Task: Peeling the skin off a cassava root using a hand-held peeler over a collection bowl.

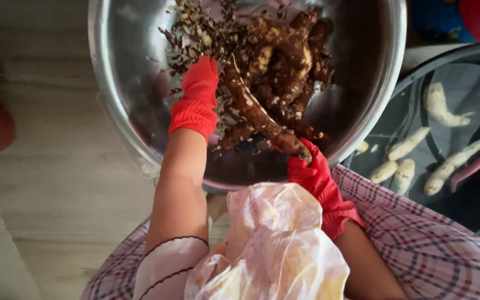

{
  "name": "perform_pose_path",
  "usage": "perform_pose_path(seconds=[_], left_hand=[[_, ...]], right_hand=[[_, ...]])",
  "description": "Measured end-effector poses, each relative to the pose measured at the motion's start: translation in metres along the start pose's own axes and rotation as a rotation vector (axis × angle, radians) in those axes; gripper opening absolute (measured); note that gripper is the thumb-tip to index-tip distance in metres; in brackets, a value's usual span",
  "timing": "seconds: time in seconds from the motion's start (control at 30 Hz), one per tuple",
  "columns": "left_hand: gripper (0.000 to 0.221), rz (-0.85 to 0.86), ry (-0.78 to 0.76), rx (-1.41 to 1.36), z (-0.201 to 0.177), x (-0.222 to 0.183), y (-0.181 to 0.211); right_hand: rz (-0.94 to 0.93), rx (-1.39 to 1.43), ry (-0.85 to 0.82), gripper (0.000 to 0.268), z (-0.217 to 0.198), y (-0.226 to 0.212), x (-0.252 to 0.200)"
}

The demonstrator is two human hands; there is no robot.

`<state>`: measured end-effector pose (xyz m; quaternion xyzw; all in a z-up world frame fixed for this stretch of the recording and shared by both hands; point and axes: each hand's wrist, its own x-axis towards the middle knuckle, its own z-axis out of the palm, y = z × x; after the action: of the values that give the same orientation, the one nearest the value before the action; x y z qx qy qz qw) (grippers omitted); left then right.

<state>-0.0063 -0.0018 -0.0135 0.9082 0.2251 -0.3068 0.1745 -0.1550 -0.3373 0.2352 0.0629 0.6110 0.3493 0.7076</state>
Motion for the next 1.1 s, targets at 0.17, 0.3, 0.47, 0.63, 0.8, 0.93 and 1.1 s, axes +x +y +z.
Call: perform_pose_path(seconds=[0.17,0.3,0.47,0.63,0.8,0.93,1.1], left_hand=[[0.054,0.026,-0.167,0.053,-0.011,-0.078,0.007],[0.056,0.076,-0.307,-0.134,-0.054,-0.18,0.025],[0.046,0.149,-0.567,-0.713,-0.104,-0.195,0.024],[0.053,0.022,-0.094,-0.077,-0.034,-0.045,0.012],[0.058,-0.002,0.047,-0.162,0.036,-0.018,-0.013],[0.052,0.127,-0.068,-0.22,0.003,-0.122,0.002],[0.05,0.944,0.434,0.365,0.072,-0.174,-0.038]], right_hand=[[0.265,-0.389,-0.335,0.069,-0.043,-0.043,0.039],[0.258,-0.397,-0.43,0.067,-0.052,-0.038,0.043],[0.239,-0.397,-0.39,0.065,-0.051,-0.042,0.046],[0.265,-0.32,-0.41,0.064,-0.044,-0.033,0.034],[0.248,-0.275,-0.385,0.061,-0.049,-0.038,0.042],[0.213,-0.32,-0.383,0.059,-0.039,-0.026,0.037],[0.22,-0.255,-0.42,0.057,-0.001,0.01,0.009]])
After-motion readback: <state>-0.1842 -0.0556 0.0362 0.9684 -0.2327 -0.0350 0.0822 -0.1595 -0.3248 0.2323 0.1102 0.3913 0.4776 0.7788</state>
